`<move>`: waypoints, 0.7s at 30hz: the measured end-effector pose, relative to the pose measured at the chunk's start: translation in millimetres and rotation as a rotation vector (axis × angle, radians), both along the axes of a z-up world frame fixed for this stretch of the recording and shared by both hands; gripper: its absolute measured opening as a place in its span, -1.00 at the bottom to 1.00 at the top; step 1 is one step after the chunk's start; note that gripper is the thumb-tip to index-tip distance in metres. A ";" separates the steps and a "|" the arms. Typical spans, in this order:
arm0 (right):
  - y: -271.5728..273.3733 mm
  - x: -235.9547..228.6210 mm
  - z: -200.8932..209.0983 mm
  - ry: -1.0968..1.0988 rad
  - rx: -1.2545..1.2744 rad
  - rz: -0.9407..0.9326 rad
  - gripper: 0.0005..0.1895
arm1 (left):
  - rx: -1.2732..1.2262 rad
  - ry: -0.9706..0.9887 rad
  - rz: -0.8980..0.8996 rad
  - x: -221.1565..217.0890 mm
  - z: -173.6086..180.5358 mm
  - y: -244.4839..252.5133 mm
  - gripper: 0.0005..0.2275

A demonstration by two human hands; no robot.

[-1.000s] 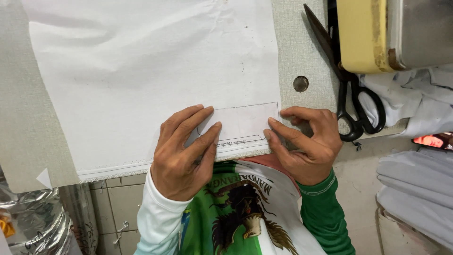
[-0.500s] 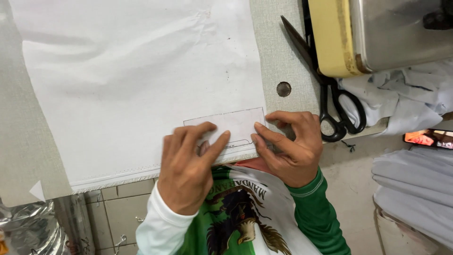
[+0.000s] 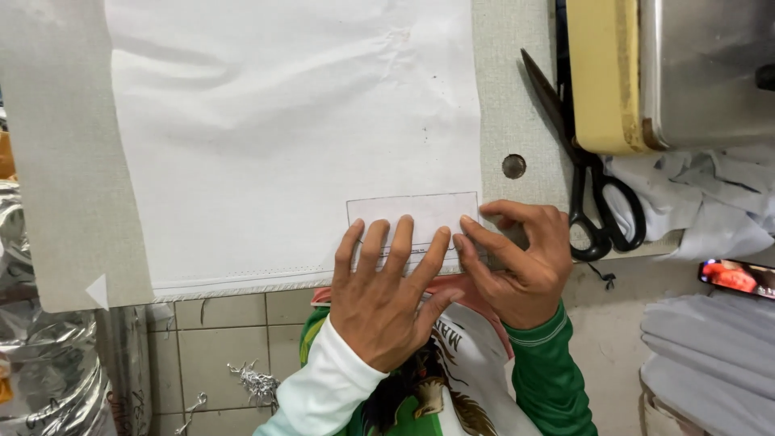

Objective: The person uses a ruler and a pencil to trace and draw a pattern onto a large sheet of white fabric laid on a table. They repeatedly reposition the ruler to draw straight lines and angled corners, outlining a specific shape on the material.

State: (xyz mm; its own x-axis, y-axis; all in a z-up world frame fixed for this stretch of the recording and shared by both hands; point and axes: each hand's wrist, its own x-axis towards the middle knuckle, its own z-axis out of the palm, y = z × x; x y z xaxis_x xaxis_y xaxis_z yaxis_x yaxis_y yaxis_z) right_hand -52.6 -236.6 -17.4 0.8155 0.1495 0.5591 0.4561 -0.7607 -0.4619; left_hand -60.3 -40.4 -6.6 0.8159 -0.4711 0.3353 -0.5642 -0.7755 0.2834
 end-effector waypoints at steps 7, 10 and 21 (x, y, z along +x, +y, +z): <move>-1.5 -7.8 2.1 0.007 -0.044 -0.058 -0.86 | -0.034 0.044 -0.055 2.7 9.2 -2.1 -0.57; -1.1 -0.2 3.5 0.005 -0.048 0.016 -0.77 | -0.070 0.074 -0.017 9.8 12.0 -1.6 -0.52; 0.6 2.3 8.8 -0.009 -0.098 0.012 -0.87 | 0.039 0.047 -0.050 7.8 3.2 -0.4 -0.43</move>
State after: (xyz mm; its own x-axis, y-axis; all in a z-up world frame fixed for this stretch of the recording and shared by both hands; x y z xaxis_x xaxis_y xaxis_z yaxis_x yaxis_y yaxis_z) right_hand -50.3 -236.0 -8.6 0.8082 0.2138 0.5488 0.4697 -0.7961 -0.3815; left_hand -52.5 -40.8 -3.4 0.8057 -0.5234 0.2774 -0.5890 -0.7580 0.2803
